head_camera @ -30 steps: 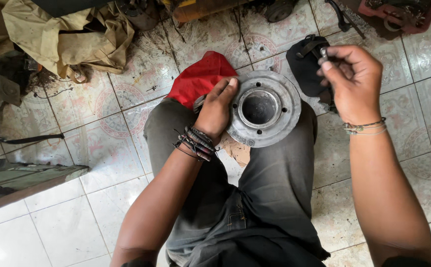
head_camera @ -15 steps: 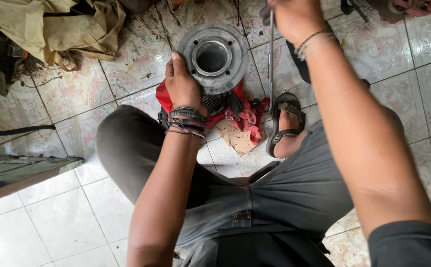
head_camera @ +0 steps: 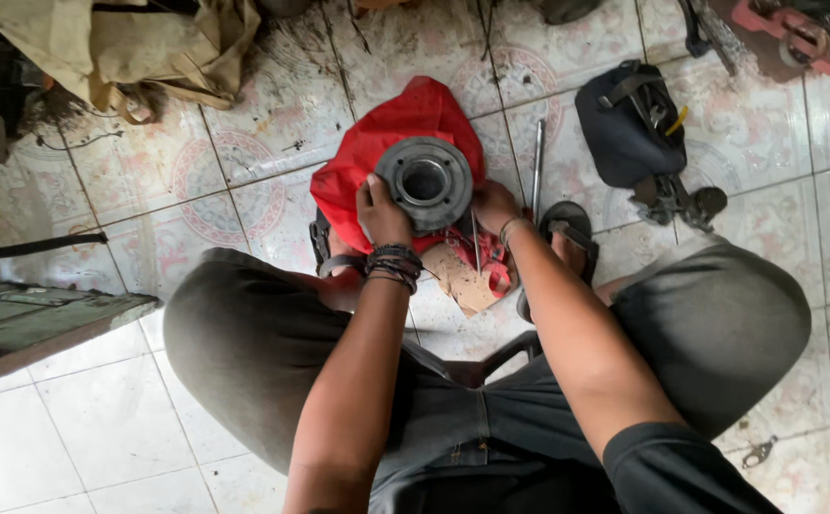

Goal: The person sits on the floor and cleans a circular metal mechanical part using a metal rod and a cloth. They scrape the inner surface with the rod and wipe the part with the cloth.

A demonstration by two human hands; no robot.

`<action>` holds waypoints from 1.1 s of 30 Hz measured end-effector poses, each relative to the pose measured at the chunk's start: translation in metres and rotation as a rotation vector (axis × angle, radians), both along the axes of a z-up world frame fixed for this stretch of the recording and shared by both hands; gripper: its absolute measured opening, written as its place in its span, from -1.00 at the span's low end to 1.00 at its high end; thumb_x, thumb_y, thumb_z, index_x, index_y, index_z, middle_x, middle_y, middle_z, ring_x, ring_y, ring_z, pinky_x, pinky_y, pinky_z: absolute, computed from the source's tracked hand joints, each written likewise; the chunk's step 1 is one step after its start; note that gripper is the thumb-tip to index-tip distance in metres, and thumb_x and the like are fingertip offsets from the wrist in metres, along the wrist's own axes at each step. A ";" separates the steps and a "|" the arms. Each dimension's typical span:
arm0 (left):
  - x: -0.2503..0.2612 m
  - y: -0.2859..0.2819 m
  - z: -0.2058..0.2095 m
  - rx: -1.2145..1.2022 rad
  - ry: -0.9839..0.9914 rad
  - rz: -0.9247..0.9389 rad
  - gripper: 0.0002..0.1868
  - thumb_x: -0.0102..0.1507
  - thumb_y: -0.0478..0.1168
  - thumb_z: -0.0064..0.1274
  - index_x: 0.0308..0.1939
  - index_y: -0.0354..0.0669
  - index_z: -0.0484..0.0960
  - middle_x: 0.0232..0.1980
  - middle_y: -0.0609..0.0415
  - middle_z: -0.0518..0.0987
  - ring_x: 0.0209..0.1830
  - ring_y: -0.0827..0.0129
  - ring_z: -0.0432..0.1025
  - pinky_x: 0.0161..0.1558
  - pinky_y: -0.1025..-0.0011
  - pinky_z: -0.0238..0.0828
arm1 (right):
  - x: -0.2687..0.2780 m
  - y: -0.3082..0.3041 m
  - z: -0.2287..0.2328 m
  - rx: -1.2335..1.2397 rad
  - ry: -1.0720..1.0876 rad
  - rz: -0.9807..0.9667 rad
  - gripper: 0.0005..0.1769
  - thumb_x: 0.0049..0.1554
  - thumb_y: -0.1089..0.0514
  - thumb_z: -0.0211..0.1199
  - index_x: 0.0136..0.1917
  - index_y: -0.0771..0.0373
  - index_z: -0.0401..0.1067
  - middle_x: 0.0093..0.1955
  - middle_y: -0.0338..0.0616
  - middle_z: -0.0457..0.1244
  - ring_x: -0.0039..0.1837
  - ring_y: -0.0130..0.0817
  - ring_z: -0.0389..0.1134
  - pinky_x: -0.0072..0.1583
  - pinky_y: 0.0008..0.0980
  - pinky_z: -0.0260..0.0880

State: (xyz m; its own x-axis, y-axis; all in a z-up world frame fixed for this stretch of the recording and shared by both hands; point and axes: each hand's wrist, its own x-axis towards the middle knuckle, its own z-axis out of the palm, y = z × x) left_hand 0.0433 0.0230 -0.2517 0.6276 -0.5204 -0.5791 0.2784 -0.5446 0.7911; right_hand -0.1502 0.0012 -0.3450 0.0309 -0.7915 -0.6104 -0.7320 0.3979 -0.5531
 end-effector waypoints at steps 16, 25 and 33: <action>-0.027 -0.016 0.120 -0.079 0.357 0.109 -0.55 0.42 0.08 -0.06 0.17 -0.15 0.63 0.31 -0.17 0.53 0.44 0.15 0.31 0.46 0.19 0.16 | 0.042 -0.008 0.102 0.163 0.281 0.172 -0.43 0.42 0.23 -0.34 0.61 0.54 0.06 0.53 0.01 0.19 0.62 -0.25 0.07 0.59 -0.61 -0.01; -0.026 -0.018 0.084 -0.321 0.823 0.373 -0.65 0.42 0.01 0.05 0.07 -0.21 0.60 0.15 -0.21 0.60 0.18 0.08 0.50 0.24 0.08 0.45 | -0.006 -0.026 0.021 0.170 0.124 -0.287 -0.50 0.33 0.28 -0.10 0.50 0.10 0.30 0.44 -0.29 0.18 0.53 -0.45 0.14 0.42 -0.74 0.23; -0.031 -0.046 0.134 -0.565 1.040 0.260 -0.62 0.42 -0.08 -0.07 0.16 -0.27 0.58 0.09 0.00 0.64 0.05 0.28 0.52 0.19 0.23 0.48 | -0.050 -0.105 0.174 -0.606 -0.968 -0.851 -0.70 0.00 0.34 -0.09 0.00 0.24 0.32 -0.33 0.07 0.24 -0.39 -0.15 0.26 -0.30 -0.21 0.47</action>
State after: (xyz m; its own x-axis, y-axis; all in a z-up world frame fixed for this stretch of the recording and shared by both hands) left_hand 0.0119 -0.0228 -0.1177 0.1210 -0.7903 -0.6007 0.9722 -0.0279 0.2326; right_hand -0.1998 -0.1036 -0.1707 -0.3757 -0.9073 -0.1889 0.3653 0.0424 -0.9299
